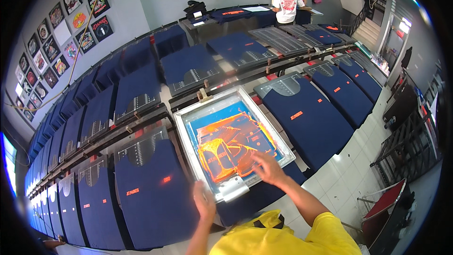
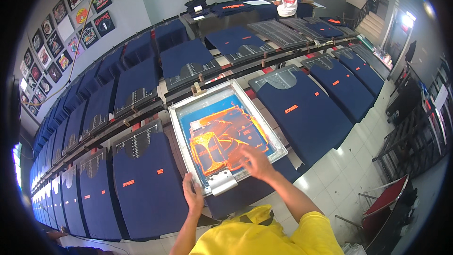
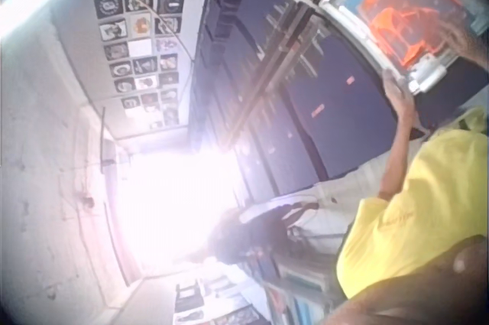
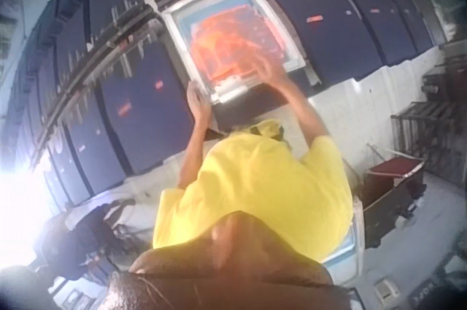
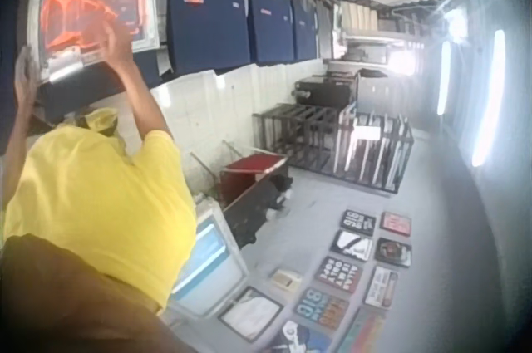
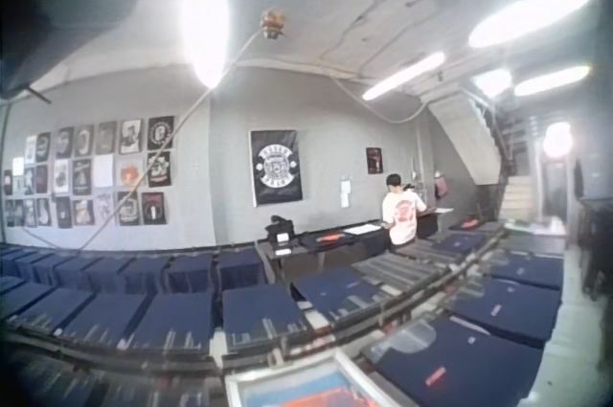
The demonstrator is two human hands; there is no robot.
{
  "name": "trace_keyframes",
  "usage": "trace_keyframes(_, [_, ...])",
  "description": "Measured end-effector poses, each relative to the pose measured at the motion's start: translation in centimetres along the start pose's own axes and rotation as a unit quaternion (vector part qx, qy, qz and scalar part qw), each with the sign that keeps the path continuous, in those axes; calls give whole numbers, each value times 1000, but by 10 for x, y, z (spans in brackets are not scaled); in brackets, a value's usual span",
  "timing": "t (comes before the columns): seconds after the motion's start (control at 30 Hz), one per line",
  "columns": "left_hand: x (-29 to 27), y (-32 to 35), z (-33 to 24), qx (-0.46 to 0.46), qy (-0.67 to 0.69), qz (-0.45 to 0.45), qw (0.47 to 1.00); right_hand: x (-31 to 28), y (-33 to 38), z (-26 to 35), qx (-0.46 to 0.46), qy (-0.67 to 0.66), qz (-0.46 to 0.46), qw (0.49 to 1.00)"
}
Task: The person is screen printing designs onto a series of navy blue t-shirts using an orange ink and a handheld squeegee. They move the screen frame along a metal track, lower it onto each shirt, apply ink with the squeegee, and then lift the frame to move to the next garment.
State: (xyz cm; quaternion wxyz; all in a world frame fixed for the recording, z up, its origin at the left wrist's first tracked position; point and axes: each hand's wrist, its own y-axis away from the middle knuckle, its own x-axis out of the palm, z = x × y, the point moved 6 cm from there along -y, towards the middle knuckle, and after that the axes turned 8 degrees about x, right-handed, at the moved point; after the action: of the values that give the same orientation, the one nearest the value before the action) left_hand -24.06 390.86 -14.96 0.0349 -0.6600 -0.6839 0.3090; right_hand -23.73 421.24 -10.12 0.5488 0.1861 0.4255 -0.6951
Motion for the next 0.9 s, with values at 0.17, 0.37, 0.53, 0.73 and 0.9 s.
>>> trace_keyframes(0.17, [18, -23, 56, -218, 129, 14, 967, -35, -31, -110, 131, 83, -86, 984])
trace_keyframes(0.37, [14, -36, 90, -250, 121, -4, 961, -9, -57, -168, 205, -126, -30, 970])
trace_keyframes(0.53, [35, -36, 88, -274, 176, -40, 945, -28, -54, -177, 276, -101, 31, 955])
trace_keyframes(0.73, [33, -37, 73, -244, 160, -61, 955, -28, -45, -202, 252, -459, 24, 852])
trace_keyframes(0.9, [12, -47, 46, -223, 183, -67, 955, -32, -38, -179, 222, -487, 25, 844])
